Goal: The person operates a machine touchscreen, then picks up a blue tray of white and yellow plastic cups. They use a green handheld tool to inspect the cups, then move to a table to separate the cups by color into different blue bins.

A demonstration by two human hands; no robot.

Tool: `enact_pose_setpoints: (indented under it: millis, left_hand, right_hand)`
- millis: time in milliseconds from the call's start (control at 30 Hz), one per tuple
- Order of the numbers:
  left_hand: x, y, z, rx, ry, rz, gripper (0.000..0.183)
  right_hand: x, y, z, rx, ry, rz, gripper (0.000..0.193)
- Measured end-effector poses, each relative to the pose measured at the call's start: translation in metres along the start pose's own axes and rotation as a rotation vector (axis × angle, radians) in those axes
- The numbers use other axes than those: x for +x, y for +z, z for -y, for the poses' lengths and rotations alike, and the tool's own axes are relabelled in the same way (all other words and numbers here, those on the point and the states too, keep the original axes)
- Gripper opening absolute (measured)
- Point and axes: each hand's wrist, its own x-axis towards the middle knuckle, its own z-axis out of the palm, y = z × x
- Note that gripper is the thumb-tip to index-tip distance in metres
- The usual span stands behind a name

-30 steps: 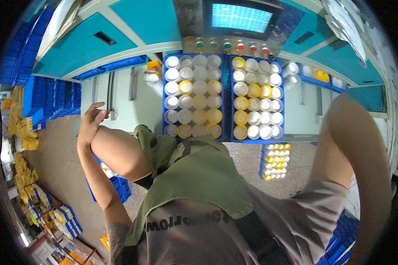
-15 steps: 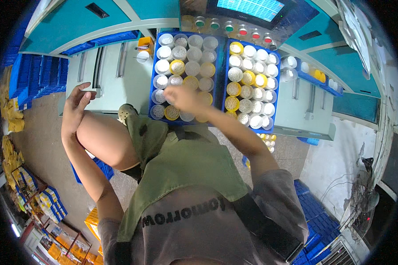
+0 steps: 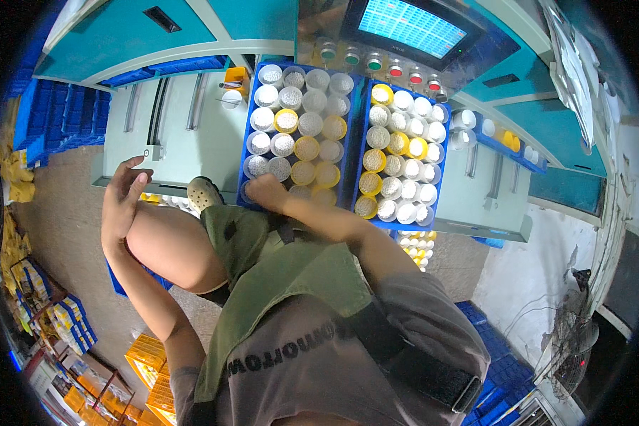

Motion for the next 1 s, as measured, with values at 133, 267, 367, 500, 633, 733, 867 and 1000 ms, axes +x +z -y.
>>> enact_pose_setpoints:
  millis: [133,267,367,500,633,733,867,1000]
  left_hand:
    - [-0.005,-0.003,0.006,-0.015,-0.005,0.010,0.047]
    - [-0.014,-0.004,0.008,0.001,-0.020,0.012,0.047]
    - [-0.021,-0.005,0.010,0.006,-0.032,0.025,0.043]
    - [-0.032,-0.005,0.009,-0.031,-0.032,-0.003,0.042]
    - [-0.054,-0.001,-0.004,0.082,-0.043,-0.096,0.040]
    - [-0.074,0.018,-0.014,0.106,-0.082,-0.164,0.035]
    - [-0.084,0.114,0.001,-0.657,-0.154,-0.090,0.034]
    - [-0.088,0.273,0.045,-0.755,-0.596,0.234,0.049]
  right_hand:
    - [0.002,-0.002,0.004,0.038,-0.046,0.161,0.007]
    - [0.017,-0.002,0.016,0.091,-0.074,0.282,0.008]
    - [0.015,-0.007,0.016,0.187,-0.009,0.201,0.008]
    - [0.000,-0.033,-0.018,0.553,0.240,0.075,0.009]
    - [0.011,-0.061,-0.114,1.108,0.753,-0.093,0.015]
    - [0.021,-0.064,-0.207,1.173,1.378,-0.331,0.018]
    - [0.025,-0.059,-0.311,1.420,1.486,-0.575,0.022]
    - [0.018,-0.059,-0.332,1.744,1.375,-0.682,0.026]
